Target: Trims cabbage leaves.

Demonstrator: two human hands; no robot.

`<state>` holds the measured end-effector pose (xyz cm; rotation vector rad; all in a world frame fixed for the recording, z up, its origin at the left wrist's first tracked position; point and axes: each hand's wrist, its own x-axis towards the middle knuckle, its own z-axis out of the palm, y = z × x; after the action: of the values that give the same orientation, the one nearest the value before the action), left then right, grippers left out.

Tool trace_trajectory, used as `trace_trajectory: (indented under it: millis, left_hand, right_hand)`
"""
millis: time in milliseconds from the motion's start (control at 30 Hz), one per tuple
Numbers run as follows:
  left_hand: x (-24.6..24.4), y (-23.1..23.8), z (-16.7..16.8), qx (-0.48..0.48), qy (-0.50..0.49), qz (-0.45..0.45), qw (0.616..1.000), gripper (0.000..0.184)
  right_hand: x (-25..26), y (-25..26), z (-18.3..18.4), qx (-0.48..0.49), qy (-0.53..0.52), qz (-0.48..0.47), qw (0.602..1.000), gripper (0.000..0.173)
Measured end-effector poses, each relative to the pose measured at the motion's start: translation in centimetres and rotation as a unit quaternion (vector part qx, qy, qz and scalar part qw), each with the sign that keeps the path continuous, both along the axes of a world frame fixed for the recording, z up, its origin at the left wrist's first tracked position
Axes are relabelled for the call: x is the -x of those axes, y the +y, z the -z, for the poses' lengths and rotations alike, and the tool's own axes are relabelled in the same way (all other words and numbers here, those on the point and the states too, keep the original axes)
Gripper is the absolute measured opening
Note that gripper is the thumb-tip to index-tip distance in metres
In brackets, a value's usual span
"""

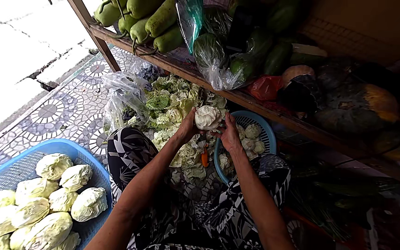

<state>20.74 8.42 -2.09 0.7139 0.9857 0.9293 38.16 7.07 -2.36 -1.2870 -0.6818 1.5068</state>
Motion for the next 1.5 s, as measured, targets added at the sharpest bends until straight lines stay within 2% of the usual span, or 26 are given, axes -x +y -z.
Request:
trace_trajectory:
  millis: [67,167,233,300,333,367,433,500,667,733,800,867,967,1033,1100,1200,1300,1367,1433,1500]
  left_hand:
    - [-0.1,-0.2,0.3,-0.004,0.025,0.026,0.999,0.075]
    - [0.4,-0.6,0.3,-0.053,0.159,0.066,0.984,0.079]
    - [0.8,-1.1,-0.5,-0.099,0.301,0.071,0.946,0.084]
    - [0.9,-1.3,-0.2,-0.170,0.407,0.033,0.897,0.075]
    - [1.0,-1.1,0.3,-0.208,0.403,0.012,0.891,0.064]
    - [1.1,-1.0,0.5,-0.219,0.366,0.008,0.904,0.059]
    - [1.1,-0.8,0.5,-0.184,0.248,0.033,0.951,0.059]
    - [1.1,-0.5,0.4,-0.147,0.166,0.045,0.974,0.059]
    - [0.8,-0.2,-0.5,-0.071,0.062,0.001,0.996,0.064]
    - [0.5,-0.3,-0.3,-0.056,0.044,0.013,0.997,0.068]
    - [0.3,-0.3,-0.1,-0.043,0.056,0.034,0.997,0.074]
    - [0.5,-0.7,-0.2,-0.072,0.136,0.051,0.987,0.078]
    - [1.0,-1.2,-0.5,-0.172,0.264,0.064,0.947,0.069]
    - [0.8,-1.0,-0.2,-0.239,0.285,0.069,0.926,0.076]
    - [0.3,-0.8,-0.1,-0.262,0.271,0.070,0.924,0.084]
    - [0.2,-0.8,0.0,-0.250,0.241,0.064,0.935,0.071]
    - [0.7,-0.9,-0.3,-0.242,0.206,0.072,0.946,0.044]
    - [0.5,-0.9,-0.2,-0.258,0.217,0.056,0.940,0.028]
    - [0.2,-0.9,0.2,-0.323,0.260,0.036,0.909,0.023]
    - [0.0,-0.7,0.8,-0.408,0.309,0.018,0.859,0.022]
  right_hand:
    - [-0.1,-0.2,0.1,-0.002,0.025,-0.055,0.998,0.051]
    - [0.0,-0.4,0.1,0.004,0.072,-0.065,0.995,0.040]
    - [0.5,-0.5,-0.3,0.050,0.083,-0.035,0.995,0.038]
    - [0.7,-0.6,-0.7,0.083,0.071,-0.019,0.994,0.044]
    - [0.8,-0.7,-0.7,0.092,0.064,-0.015,0.994,0.047]
    - [0.8,-0.7,-0.7,0.097,0.062,-0.012,0.993,0.049]
    - [0.6,-0.5,-0.6,0.086,0.073,-0.020,0.993,0.057]
    - [0.1,-0.3,-0.5,0.062,0.072,-0.035,0.995,0.061]
    - [0.0,-0.1,0.7,-0.007,-0.010,-0.039,0.999,0.034]
    - [0.5,-0.6,0.9,-0.050,0.022,-0.069,0.996,0.045]
    - [0.9,-1.0,1.0,-0.088,0.063,-0.087,0.990,0.060]
    - [1.2,-1.2,0.6,-0.091,0.076,-0.070,0.990,0.057]
    - [1.1,-1.2,0.1,-0.058,0.072,-0.032,0.995,0.049]
    - [1.0,-0.9,0.4,-0.033,0.078,-0.005,0.996,0.051]
    - [1.0,-0.7,0.5,-0.014,0.081,0.014,0.996,0.055]
    - [0.8,-0.6,0.3,-0.005,0.088,0.029,0.996,0.055]
    - [0.6,-0.5,0.2,-0.007,0.099,0.039,0.994,0.055]
    - [0.6,-0.4,0.4,-0.011,0.089,0.044,0.995,0.053]
    - [0.6,-0.2,0.7,-0.019,0.069,0.045,0.996,0.054]
    - [0.7,-0.2,0.7,-0.017,0.050,0.046,0.998,0.055]
